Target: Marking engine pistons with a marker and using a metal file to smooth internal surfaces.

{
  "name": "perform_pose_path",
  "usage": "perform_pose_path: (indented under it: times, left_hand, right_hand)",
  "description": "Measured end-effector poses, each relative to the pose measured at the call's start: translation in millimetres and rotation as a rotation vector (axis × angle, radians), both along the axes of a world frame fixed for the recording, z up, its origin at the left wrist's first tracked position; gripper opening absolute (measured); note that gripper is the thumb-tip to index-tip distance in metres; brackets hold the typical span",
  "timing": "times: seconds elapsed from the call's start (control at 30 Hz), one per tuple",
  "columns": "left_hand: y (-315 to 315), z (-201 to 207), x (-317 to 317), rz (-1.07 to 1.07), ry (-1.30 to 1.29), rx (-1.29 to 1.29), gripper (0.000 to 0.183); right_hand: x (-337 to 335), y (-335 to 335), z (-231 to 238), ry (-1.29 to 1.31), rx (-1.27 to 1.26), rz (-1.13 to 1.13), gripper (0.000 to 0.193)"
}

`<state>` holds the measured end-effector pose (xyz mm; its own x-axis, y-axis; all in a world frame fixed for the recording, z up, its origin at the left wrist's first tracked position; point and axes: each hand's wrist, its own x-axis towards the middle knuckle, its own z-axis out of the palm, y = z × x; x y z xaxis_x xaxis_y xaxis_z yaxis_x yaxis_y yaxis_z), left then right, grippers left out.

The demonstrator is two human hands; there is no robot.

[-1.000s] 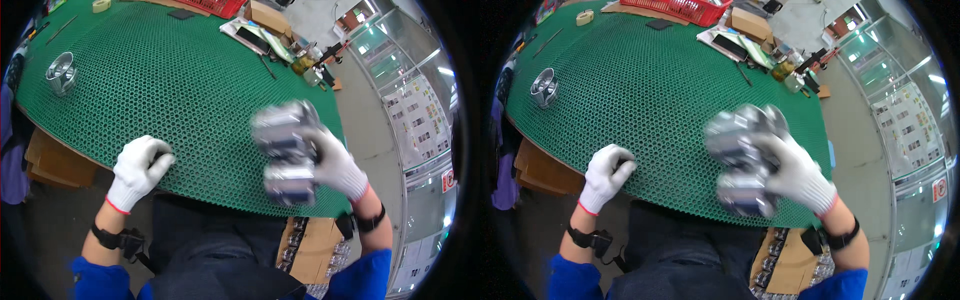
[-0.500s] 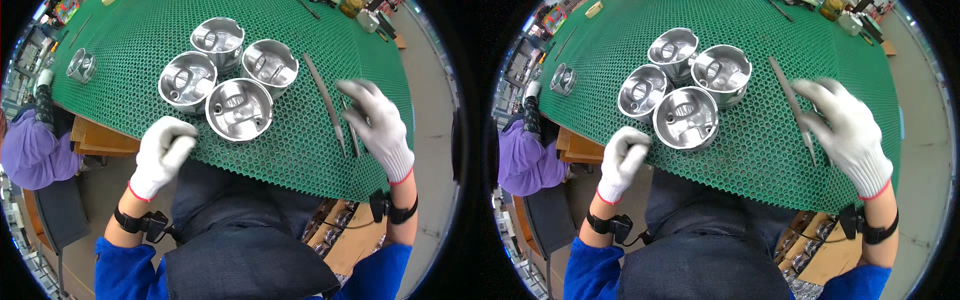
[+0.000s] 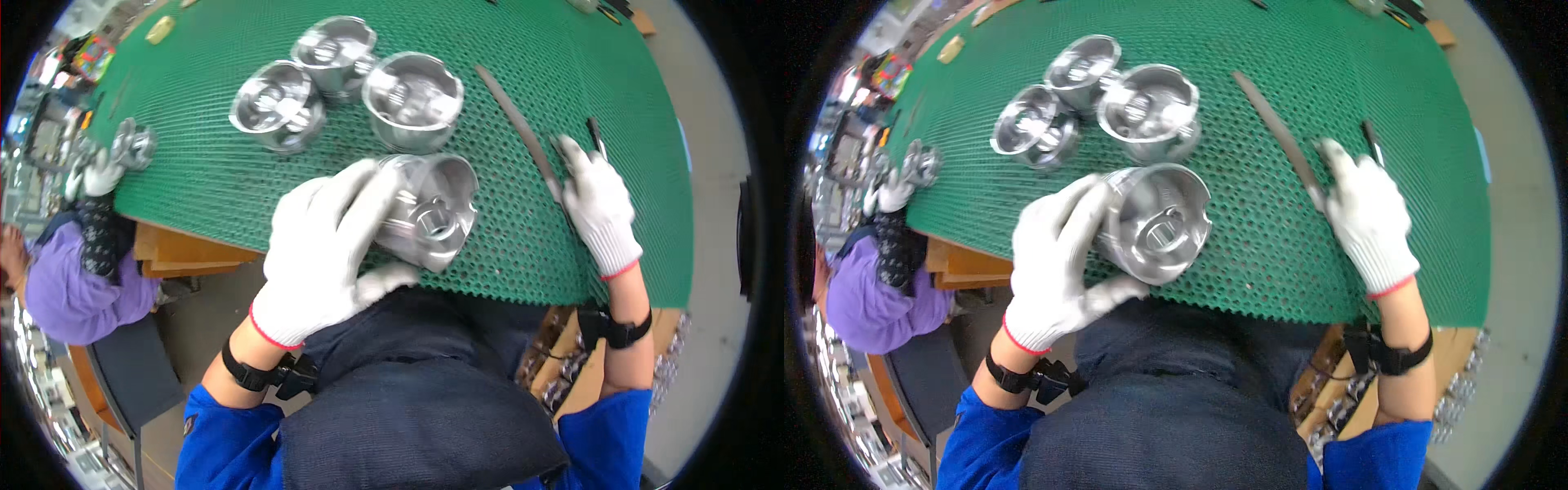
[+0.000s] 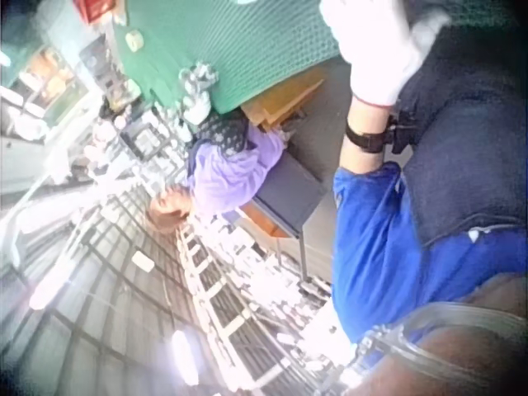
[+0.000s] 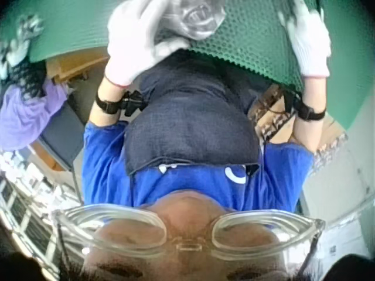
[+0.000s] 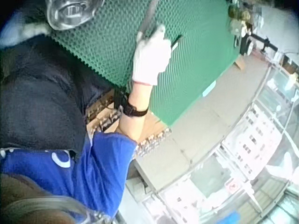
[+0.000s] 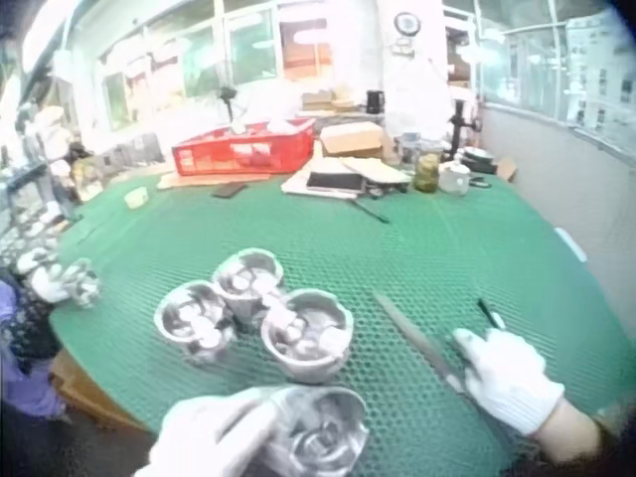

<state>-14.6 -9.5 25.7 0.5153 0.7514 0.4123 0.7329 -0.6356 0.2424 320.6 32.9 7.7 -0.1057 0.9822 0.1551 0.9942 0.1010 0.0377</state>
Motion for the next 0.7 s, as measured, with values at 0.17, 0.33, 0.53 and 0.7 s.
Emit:
perform_pose_path:
  times: [0.17,0.33,0.53,0.7]
  left_hand:
    - [10.0,-47.9,21.9,-0.279,-0.571,-0.219,0.093]
    - [5.2,-50.0,11.3,-0.267,-0.537,-0.471,0.109]
    - [8.6,-44.8,17.5,-0.372,-0.684,-0.750,0.117]
    - [-0.8,-43.9,19.4,-0.415,-0.597,-0.477,0.103]
  right_hand:
    - [23.3,-8.8,-2.1,0.359,0.245,0.179,0.047]
    - [-8.6,-82.3,19.1,1.560,-0.184,-0.145,0.051]
    - [-14.5,-111.7,-3.4,1.579,-0.424,-0.181,0.053]
    - [-20.0,-111.0,-6.5,1.718,-0.282,-0.237,0.049]
